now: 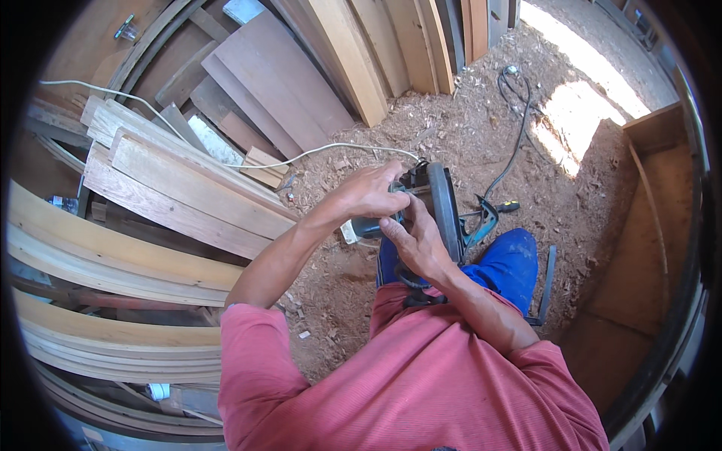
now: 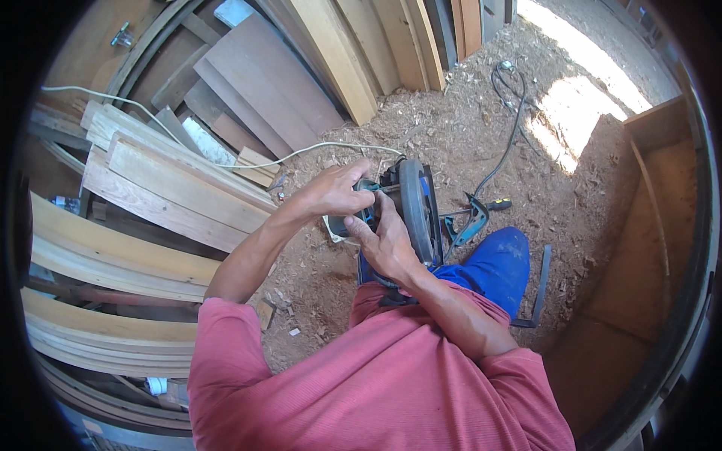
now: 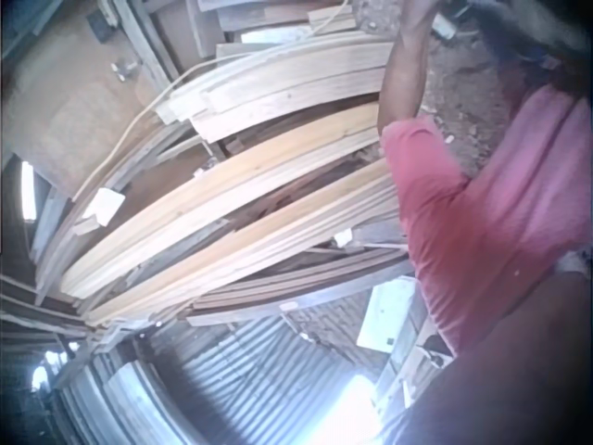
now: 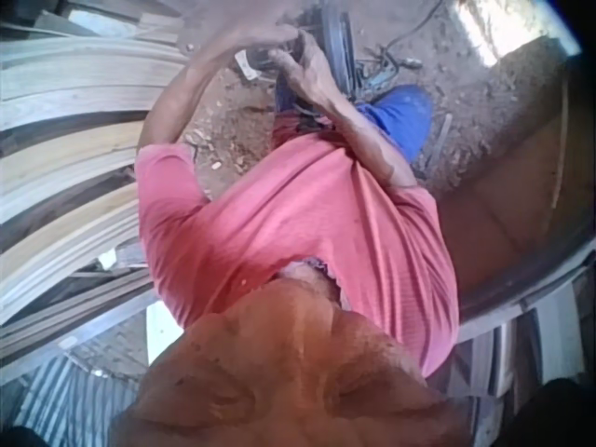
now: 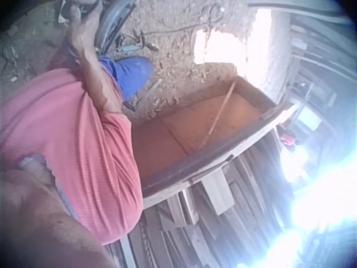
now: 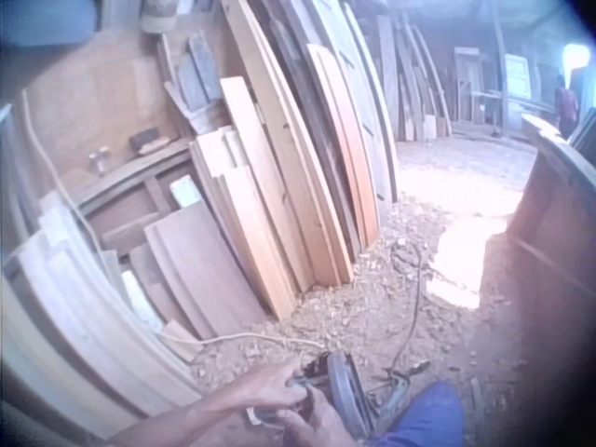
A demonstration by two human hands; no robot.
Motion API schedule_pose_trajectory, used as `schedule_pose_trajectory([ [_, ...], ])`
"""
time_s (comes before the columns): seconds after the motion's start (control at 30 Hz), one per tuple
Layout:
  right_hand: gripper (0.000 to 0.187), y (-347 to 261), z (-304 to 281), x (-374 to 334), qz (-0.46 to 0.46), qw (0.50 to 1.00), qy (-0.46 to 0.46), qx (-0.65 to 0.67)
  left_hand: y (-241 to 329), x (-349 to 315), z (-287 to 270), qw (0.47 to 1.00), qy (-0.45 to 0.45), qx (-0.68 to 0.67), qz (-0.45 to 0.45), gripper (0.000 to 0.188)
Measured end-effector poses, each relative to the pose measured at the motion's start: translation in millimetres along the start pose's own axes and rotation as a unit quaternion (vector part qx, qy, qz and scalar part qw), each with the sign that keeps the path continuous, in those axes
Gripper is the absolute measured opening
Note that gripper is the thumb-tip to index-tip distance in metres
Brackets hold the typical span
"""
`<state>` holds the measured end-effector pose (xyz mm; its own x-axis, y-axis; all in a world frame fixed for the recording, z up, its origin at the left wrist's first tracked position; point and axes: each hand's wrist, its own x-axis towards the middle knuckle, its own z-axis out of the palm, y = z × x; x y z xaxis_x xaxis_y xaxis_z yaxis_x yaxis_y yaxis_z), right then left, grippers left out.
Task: The person manipulates the depth adjustment mechanism of a circular saw by hand while kneeling.
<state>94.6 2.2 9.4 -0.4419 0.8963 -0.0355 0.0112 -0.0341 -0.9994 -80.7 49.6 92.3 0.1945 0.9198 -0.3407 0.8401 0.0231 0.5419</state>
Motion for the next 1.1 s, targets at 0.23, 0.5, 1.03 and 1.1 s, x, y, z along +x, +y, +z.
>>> schedule_pose_trajectory([
  [0.23, 0.06, -12, -1, 0, 0.02, 0.997, -0.007, -0.075, -3, -2, 0, 1.0, 0.013, 0.016, 0.014, 0.05],
  [0.5, 0.037, -10, 1, 11, 0.072, 0.997, 0.016, -0.008, 1, 1, 1, 1.0, 0.012, 0.022, -0.008, 0.053],
  [1.03, 0.072, 1, 5, -5, 0.0, 1.0, 0.001, -0.01, -6, -2, 2, 1.0, 0.019, -0.006, -0.018, 0.047],
  [1.1, 0.072, 0, 5, -4, 0.008, 1.0, -0.006, -0.02, -10, -2, 3, 1.0, 0.027, -0.009, 0.009, 0.047],
])
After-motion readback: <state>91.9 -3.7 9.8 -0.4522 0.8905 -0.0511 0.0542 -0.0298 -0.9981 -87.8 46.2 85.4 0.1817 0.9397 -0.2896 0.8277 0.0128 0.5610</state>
